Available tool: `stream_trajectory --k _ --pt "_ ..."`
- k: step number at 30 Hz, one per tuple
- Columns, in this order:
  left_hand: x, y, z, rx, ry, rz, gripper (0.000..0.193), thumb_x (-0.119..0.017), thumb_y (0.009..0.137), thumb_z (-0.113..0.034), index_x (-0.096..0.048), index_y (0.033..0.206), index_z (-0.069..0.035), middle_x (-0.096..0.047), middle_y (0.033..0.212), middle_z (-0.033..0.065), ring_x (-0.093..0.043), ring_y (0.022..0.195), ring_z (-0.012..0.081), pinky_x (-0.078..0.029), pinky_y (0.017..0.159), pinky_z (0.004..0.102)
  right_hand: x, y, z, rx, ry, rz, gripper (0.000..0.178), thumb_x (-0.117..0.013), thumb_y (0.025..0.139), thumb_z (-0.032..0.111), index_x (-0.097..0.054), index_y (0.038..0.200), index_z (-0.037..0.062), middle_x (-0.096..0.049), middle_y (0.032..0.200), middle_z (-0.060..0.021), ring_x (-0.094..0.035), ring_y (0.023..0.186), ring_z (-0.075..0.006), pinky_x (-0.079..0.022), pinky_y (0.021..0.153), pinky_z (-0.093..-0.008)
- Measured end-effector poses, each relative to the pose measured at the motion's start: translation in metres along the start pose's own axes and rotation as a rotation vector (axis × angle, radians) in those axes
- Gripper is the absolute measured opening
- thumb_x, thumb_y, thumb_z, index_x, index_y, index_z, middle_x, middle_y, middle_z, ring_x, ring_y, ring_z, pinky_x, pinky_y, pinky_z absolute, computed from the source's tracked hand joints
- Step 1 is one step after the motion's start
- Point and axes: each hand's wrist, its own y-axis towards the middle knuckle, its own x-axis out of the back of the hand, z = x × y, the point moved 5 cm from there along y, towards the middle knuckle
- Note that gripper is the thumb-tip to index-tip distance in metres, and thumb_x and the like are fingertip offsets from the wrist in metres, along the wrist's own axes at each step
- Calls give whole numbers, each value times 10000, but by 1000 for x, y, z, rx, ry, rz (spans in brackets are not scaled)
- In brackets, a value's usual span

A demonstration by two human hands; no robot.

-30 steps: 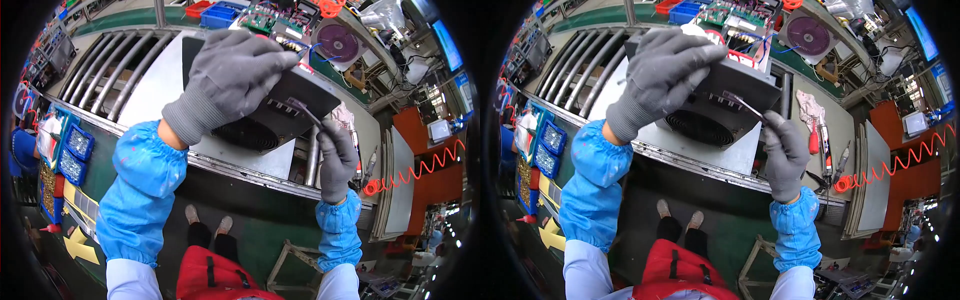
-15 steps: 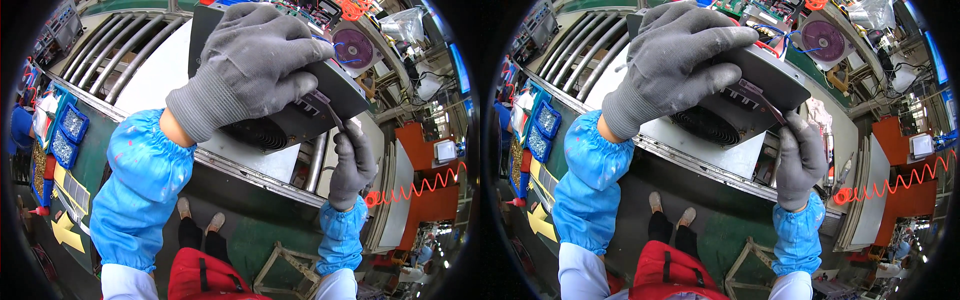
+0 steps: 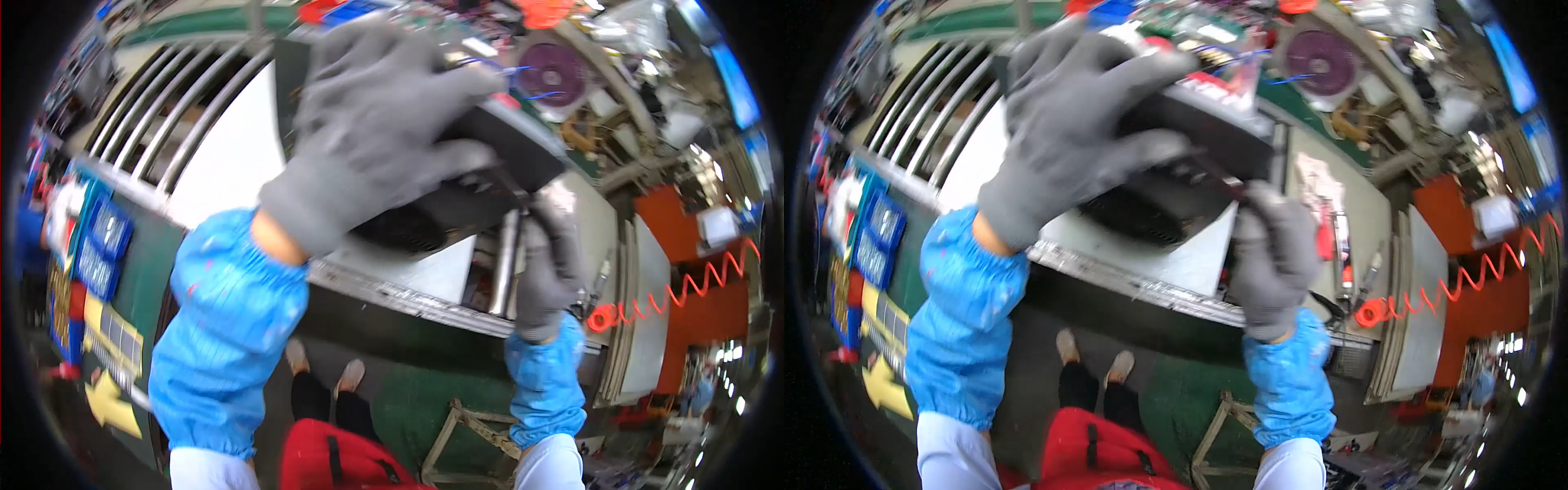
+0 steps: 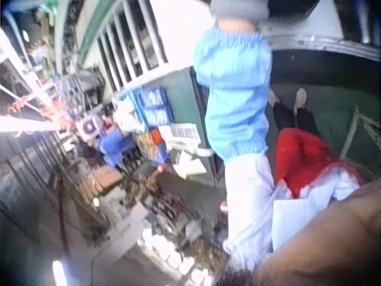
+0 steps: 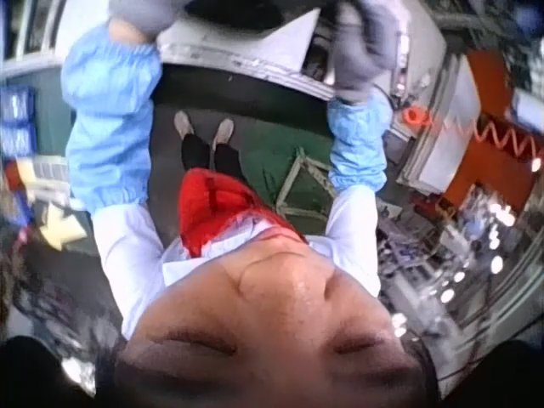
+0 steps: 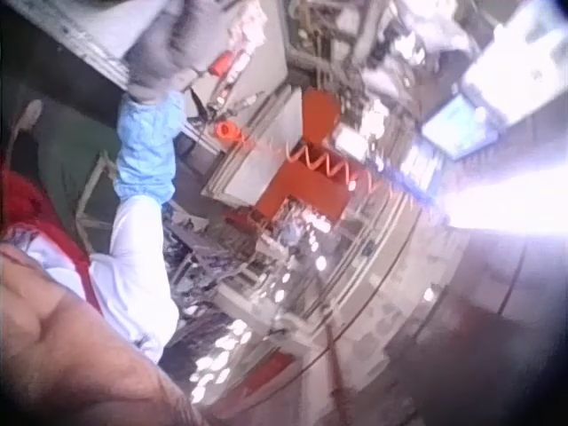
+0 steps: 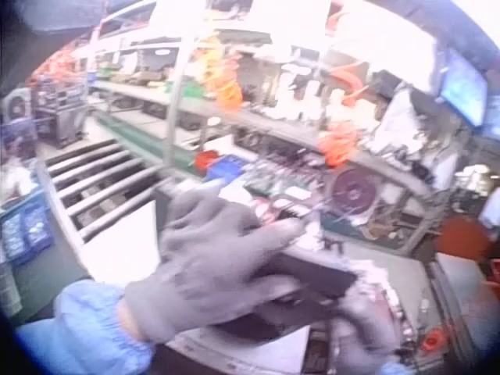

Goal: Assembling, cleaning, and labeling an electronic industrial power unit on an assembly line.

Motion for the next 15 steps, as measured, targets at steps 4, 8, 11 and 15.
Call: stream_trajectory --k 4,8,11,15 --pt "2 -10 4 21 128 -44 512 -793 677 -450 -687 1107 -194 -610 915 56 -574 950 280 -323 1053 471 -15 -5 11 143 -80 47 282 -633 804 -24 -685 1066 67 -638 846 -110 -602 795 -296 -445 731 -391" --pt "6 -3 -15 104 118 21 510 -824 639 -437 -686 1040 -153 -603 885 61 -574 947 272 -290 1103 479 4 -9 24 54 -146 50 233 -672 820 18 -683 1051 46 -644 842 -107 -604 762 -304 -468 691 -394" --pt "9 1 -23 168 133 65 538 -847 600 -425 -674 1020 -138 -598 935 69 -555 1008 274 -275 1116 475 19 -28 27 -56 -251 111 213 -671 834 53 -669 1047 50 -637 837 -115 -593 761 -328 -469 683 -401" --pt "7 -3 -13 275 220 230 607 -840 610 -420 -651 1109 -130 -585 1004 91 -529 1081 277 -258 1129 471 11 -86 23 -523 158 221 150 -605 892 118 -631 998 14 -608 819 -97 -614 779 -207 -486 699 -345"
